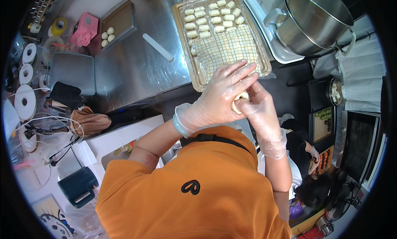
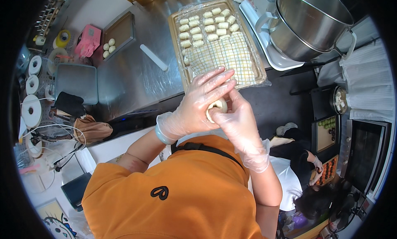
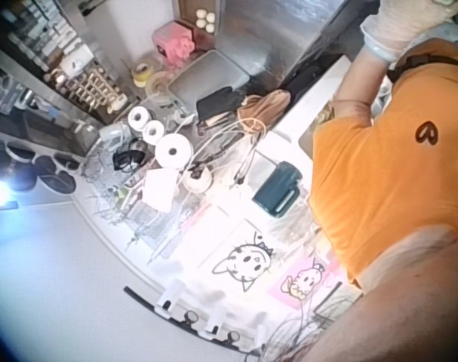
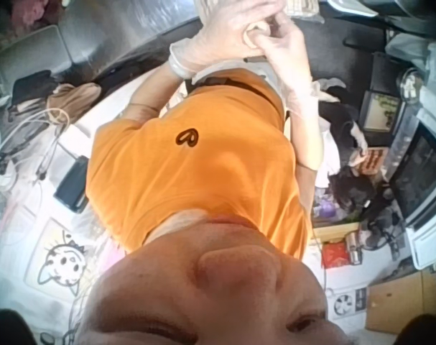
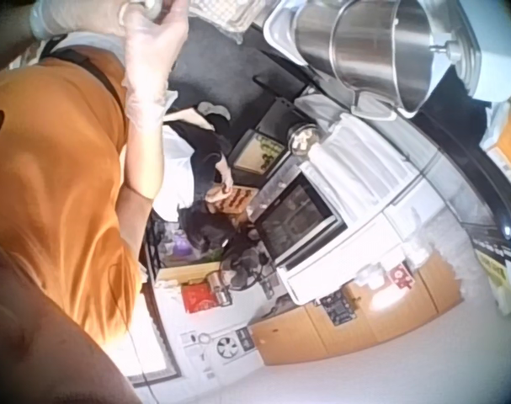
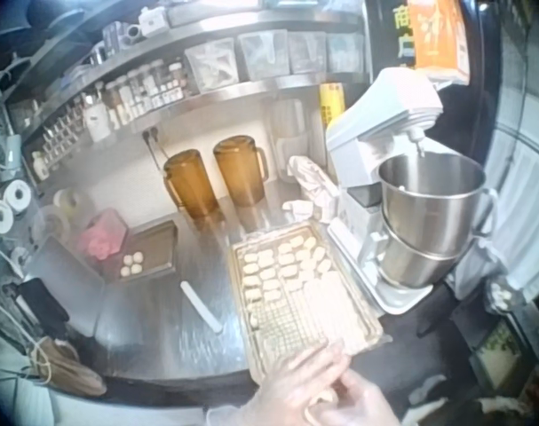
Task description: The person uses a rolling pin to flatten dough, places a filling inside, and seals the edges to form a pastry, then places the finished item on a tray.
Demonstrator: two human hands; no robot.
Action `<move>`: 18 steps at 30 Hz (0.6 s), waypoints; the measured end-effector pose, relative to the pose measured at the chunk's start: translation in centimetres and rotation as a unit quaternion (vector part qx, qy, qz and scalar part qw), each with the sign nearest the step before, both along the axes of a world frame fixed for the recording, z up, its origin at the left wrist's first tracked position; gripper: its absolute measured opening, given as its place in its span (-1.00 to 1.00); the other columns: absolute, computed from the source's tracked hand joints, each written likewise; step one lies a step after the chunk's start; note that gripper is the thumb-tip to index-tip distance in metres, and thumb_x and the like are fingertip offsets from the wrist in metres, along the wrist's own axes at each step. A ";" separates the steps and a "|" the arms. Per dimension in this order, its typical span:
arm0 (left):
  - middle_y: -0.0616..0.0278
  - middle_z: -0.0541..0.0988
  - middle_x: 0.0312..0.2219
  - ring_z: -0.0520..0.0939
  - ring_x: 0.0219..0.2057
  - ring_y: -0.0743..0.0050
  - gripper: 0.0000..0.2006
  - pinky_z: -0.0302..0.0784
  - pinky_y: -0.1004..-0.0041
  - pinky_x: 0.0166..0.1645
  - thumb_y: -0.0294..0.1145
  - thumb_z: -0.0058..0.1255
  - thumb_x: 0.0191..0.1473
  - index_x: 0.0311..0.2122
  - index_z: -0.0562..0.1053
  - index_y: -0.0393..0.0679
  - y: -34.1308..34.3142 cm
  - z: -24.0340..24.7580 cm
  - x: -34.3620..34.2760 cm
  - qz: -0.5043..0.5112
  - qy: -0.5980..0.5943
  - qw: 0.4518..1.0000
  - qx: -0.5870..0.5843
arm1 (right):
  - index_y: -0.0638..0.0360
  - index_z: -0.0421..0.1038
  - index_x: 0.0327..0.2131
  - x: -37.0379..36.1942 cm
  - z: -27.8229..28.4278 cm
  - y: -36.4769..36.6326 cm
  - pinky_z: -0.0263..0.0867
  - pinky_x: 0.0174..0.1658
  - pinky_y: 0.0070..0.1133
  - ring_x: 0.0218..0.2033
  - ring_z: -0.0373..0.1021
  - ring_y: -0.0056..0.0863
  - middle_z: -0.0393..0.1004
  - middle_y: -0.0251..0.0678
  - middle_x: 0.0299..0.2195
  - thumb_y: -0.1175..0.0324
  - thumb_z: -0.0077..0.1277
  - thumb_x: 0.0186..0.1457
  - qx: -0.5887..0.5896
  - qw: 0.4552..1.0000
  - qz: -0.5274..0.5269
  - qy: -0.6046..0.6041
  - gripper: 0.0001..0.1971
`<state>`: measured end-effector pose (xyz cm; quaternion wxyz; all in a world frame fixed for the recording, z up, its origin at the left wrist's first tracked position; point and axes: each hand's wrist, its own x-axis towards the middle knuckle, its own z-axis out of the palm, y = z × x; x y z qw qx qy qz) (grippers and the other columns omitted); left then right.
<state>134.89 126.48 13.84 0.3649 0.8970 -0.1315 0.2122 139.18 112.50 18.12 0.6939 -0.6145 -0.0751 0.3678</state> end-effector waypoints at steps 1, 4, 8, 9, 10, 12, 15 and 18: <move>0.09 0.37 0.14 0.33 0.18 -0.06 -0.39 0.11 0.09 0.25 -0.21 0.26 -0.16 0.06 0.41 -0.16 -0.3 -0.1 -0.1 0.011 -0.013 1.000 0.000 | 0.35 0.27 0.08 -0.3 -0.4 0.2 0.25 -0.20 -0.76 -0.30 0.27 -0.75 0.42 -0.41 -0.23 0.56 0.02 -0.03 -0.001 1.000 -0.015 -0.010 -0.48; 0.14 0.40 0.13 0.32 0.18 0.00 -0.53 0.10 0.06 0.23 -0.26 0.19 -0.12 -0.03 0.49 -0.13 -0.5 -1.0 -0.4 0.058 -0.058 0.996 0.044 | 0.32 0.29 0.05 -0.5 -1.3 0.3 0.20 -0.24 -0.80 -0.34 0.19 -0.81 0.38 -0.48 -0.25 0.55 0.03 -0.03 -0.016 1.000 -0.020 0.001 -0.51; 0.13 0.40 0.12 0.31 0.19 0.01 -0.60 0.06 0.02 0.23 -0.33 0.12 -0.09 -0.06 0.51 -0.10 -1.1 -2.0 -0.1 0.132 -0.087 0.984 0.087 | 0.35 0.31 0.01 -0.3 -2.2 0.7 0.20 -0.27 -0.80 -0.37 0.19 -0.83 0.37 -0.49 -0.28 0.52 0.03 -0.01 -0.019 0.999 -0.042 0.008 -0.56; 0.12 0.39 0.12 0.30 0.19 0.00 -0.59 0.06 0.01 0.23 -0.33 0.13 -0.10 -0.05 0.50 -0.10 -1.2 -2.3 0.0 0.147 -0.076 0.983 0.082 | 0.37 0.31 0.00 -0.2 -2.5 0.7 0.20 -0.27 -0.80 -0.37 0.20 -0.83 0.38 -0.48 -0.29 0.51 0.03 0.00 -0.014 0.998 -0.041 0.038 -0.56; 0.11 0.39 0.12 0.29 0.20 0.00 -0.57 0.06 0.01 0.23 -0.33 0.13 -0.10 -0.04 0.50 -0.10 -1.4 -2.5 0.2 0.161 -0.064 0.982 0.077 | 0.38 0.30 0.00 0.1 -3.0 0.6 0.21 -0.27 -0.79 -0.37 0.21 -0.82 0.38 -0.47 -0.30 0.50 0.03 0.00 -0.009 0.997 -0.041 0.069 -0.57; 0.05 0.32 0.16 0.24 0.22 -0.05 -0.42 0.07 0.02 0.24 -0.27 0.21 -0.18 0.04 0.43 -0.13 -1.1 -3.1 0.4 0.138 -0.021 0.989 0.057 | 0.44 0.30 -0.01 1.0 -4.7 0.3 0.26 -0.22 -0.75 -0.33 0.30 -0.76 0.41 -0.38 -0.28 0.49 0.01 0.02 0.006 0.993 -0.027 0.118 -0.58; 0.00 0.25 0.20 0.21 0.23 -0.09 -0.26 0.09 0.03 0.24 -0.25 0.28 -0.27 0.12 0.33 -0.19 -0.8 -2.0 -0.5 0.075 0.052 0.996 -0.024 | 0.43 0.28 0.02 1.1 -3.5 0.1 0.28 -0.17 -0.71 -0.28 0.34 -0.68 0.44 -0.32 -0.25 0.50 0.00 0.02 -0.017 0.996 -0.026 0.086 -0.56; -0.04 0.22 0.21 0.20 0.24 -0.12 -0.18 0.11 0.04 0.25 -0.27 0.29 -0.32 0.14 0.28 -0.26 -0.1 -0.3 -1.1 0.056 0.043 0.997 -0.020 | 0.40 0.29 0.04 1.0 -2.2 0.0 0.31 -0.16 -0.68 -0.24 0.37 -0.63 0.45 -0.29 -0.24 0.56 -0.03 -0.01 -0.032 0.998 0.030 0.048 -0.53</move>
